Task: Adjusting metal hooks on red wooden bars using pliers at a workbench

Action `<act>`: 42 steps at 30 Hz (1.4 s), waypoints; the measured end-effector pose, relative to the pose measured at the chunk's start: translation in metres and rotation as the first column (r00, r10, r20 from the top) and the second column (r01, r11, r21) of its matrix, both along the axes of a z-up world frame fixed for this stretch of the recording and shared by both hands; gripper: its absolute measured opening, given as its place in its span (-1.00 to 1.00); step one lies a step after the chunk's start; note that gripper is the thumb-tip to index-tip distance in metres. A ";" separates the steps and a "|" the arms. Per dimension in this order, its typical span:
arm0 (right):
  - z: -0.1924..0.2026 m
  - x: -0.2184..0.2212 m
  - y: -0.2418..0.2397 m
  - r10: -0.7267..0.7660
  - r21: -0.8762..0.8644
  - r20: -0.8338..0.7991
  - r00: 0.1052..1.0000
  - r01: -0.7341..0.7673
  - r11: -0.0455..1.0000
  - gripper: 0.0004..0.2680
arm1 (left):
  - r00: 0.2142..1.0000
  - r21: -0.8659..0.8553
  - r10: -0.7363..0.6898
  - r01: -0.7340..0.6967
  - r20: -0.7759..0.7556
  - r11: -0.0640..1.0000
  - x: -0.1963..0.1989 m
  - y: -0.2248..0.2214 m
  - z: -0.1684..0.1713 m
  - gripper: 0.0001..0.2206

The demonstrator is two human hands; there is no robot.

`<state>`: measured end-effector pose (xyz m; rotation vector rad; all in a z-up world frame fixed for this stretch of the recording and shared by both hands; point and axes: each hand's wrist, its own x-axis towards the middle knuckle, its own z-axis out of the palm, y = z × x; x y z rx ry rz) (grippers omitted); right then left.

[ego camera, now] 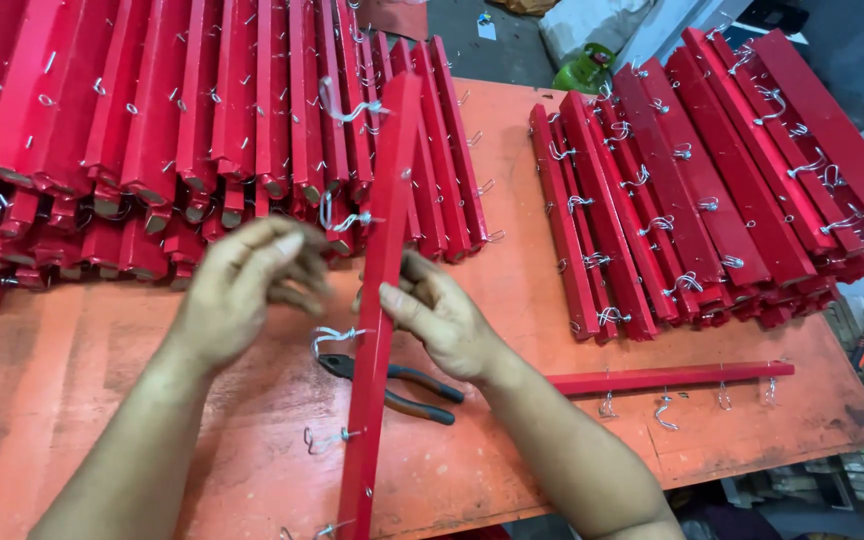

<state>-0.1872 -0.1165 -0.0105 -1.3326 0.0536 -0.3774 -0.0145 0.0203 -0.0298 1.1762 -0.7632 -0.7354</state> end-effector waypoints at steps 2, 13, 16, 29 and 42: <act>-0.003 -0.002 0.000 0.026 -0.021 -0.010 1.000 -0.026 0.999 -0.84 | 0.995 -0.049 0.066 -0.062 0.074 0.997 0.005 -0.001 0.021 -0.69; -0.009 -0.013 0.017 0.098 -0.143 -0.159 0.982 -0.121 0.982 -0.77 | 0.815 -0.008 0.322 -0.363 0.481 0.932 0.001 -0.008 0.076 -0.80; -0.002 -0.015 0.019 0.105 -0.184 -0.189 0.976 -0.140 0.973 -0.80 | 0.779 -0.092 0.315 -0.318 0.543 0.944 -0.001 -0.005 0.076 -0.80; -0.018 -0.011 0.013 0.233 -0.198 -0.237 0.943 -0.282 0.939 -0.66 | 0.973 -0.170 -0.049 0.089 0.227 0.981 0.041 -0.014 0.086 -0.49; -0.005 -0.009 0.020 0.294 -0.231 -0.264 0.918 -0.357 0.905 -0.66 | 0.975 0.011 -0.080 0.080 0.208 0.997 0.039 -0.035 0.095 -0.50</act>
